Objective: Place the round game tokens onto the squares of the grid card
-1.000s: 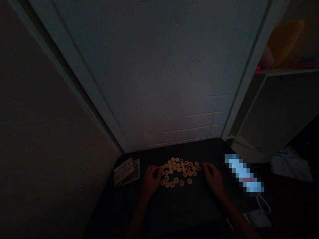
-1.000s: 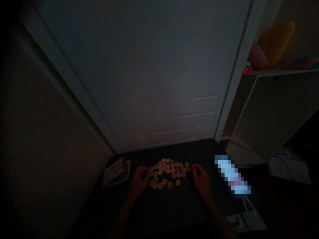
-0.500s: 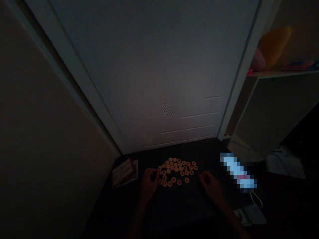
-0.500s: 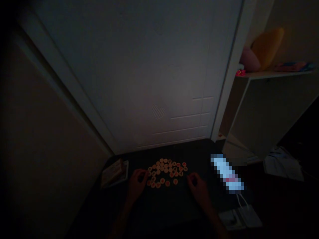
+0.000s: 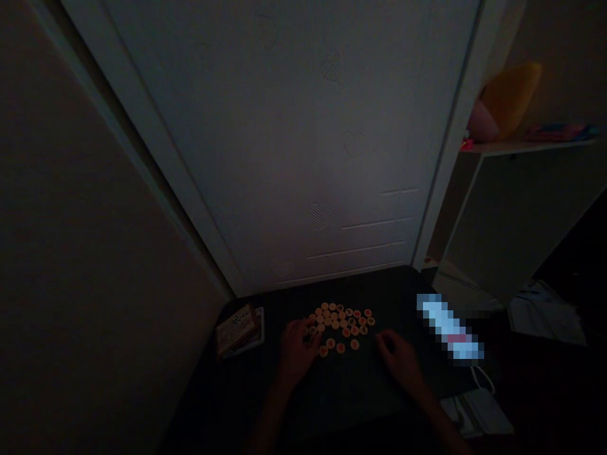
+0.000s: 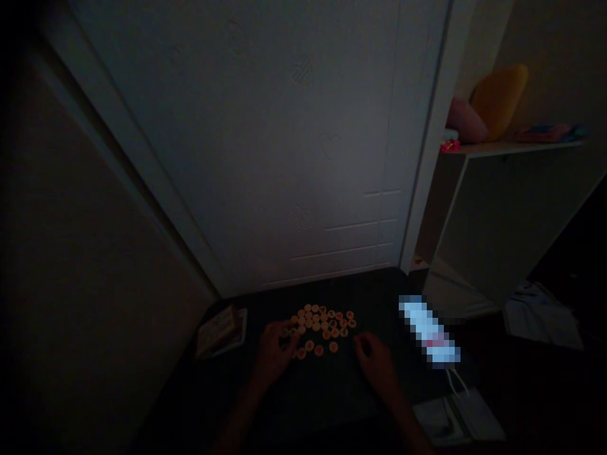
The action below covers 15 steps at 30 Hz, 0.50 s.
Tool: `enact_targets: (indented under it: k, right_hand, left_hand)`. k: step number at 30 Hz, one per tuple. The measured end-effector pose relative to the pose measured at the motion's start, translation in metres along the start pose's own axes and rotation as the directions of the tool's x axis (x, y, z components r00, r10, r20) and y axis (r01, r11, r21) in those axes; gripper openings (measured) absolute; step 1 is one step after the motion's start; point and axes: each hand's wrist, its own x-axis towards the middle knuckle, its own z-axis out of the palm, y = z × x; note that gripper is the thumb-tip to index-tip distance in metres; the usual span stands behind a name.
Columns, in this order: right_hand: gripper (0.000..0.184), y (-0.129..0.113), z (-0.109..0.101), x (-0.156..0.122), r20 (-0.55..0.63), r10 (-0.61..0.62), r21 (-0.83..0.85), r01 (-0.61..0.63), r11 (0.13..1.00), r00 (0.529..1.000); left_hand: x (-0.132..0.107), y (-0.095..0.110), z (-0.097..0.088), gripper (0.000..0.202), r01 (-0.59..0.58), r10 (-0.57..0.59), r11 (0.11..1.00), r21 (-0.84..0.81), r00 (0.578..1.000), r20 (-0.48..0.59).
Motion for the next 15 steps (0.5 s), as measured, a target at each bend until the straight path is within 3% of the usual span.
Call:
enact_targets:
  k: [8, 15]
  right_hand:
    - [0.037, 0.001, 0.000, 0.001, -0.010, -0.001, 0.017, 0.001, 1.000, 1.000]
    - [0.039, -0.001, 0.001, 0.002, -0.033, 0.001, 0.012, -0.001, 1.000, 0.999]
  left_hand:
    - [0.020, 0.015, -0.004, 0.031, -0.017, -0.006, 0.991, 0.135, 0.986, 0.168]
    - [0.024, 0.021, 0.003, 0.023, 0.019, -0.058, 0.980, 0.196, 0.980, 0.193]
